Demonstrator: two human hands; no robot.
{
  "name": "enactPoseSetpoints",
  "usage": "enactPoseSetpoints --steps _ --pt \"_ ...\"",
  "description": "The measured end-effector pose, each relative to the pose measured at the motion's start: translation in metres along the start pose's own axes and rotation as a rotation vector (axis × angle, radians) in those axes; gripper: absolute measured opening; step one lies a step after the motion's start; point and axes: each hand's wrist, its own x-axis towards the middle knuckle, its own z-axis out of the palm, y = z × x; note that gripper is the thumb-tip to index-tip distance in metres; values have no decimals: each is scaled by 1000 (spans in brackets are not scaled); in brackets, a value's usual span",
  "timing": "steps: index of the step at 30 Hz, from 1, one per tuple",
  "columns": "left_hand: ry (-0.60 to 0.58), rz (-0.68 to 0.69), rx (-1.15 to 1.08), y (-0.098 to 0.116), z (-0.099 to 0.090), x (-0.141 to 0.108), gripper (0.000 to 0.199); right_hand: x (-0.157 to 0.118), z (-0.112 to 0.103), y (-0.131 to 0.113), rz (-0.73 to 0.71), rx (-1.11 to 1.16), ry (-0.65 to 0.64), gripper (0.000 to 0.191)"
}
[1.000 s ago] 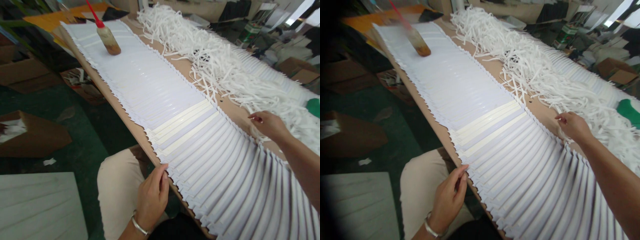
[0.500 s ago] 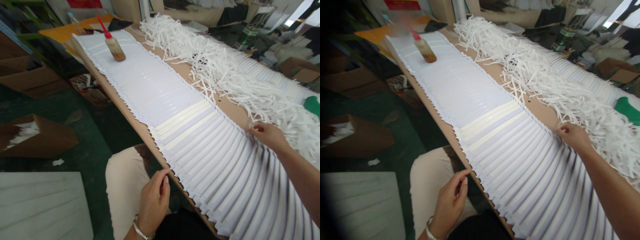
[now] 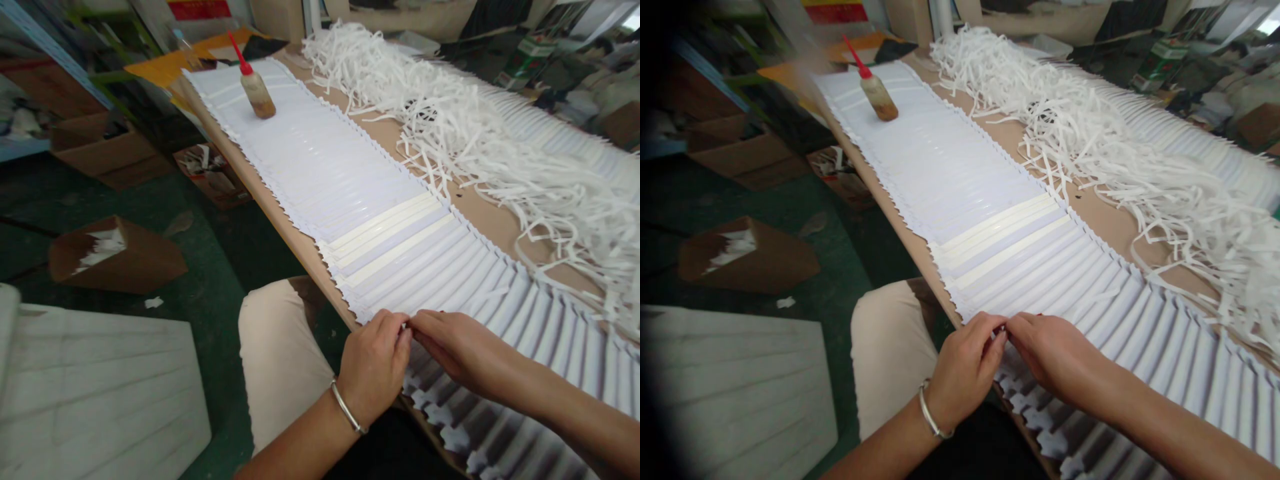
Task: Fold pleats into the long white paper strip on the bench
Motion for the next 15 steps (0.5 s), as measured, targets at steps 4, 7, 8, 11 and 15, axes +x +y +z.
enactPoseSetpoints --steps 4,7,8,11,15 --pt "-27 -91 -20 -7 -6 -5 18 12 3 -1 40 -4 0 35" --pt "25 -183 -77 -17 -9 -9 18 17 1 9 44 22 83 32" --pt "53 -216 -89 -20 -10 -9 18 19 0 11 46 32 120 30" --pt "112 -293 -107 -31 -11 -5 19 29 -4 16 85 71 208 27" --pt "124 -349 -61 -42 -13 5 20 53 -8 19 129 121 230 31"
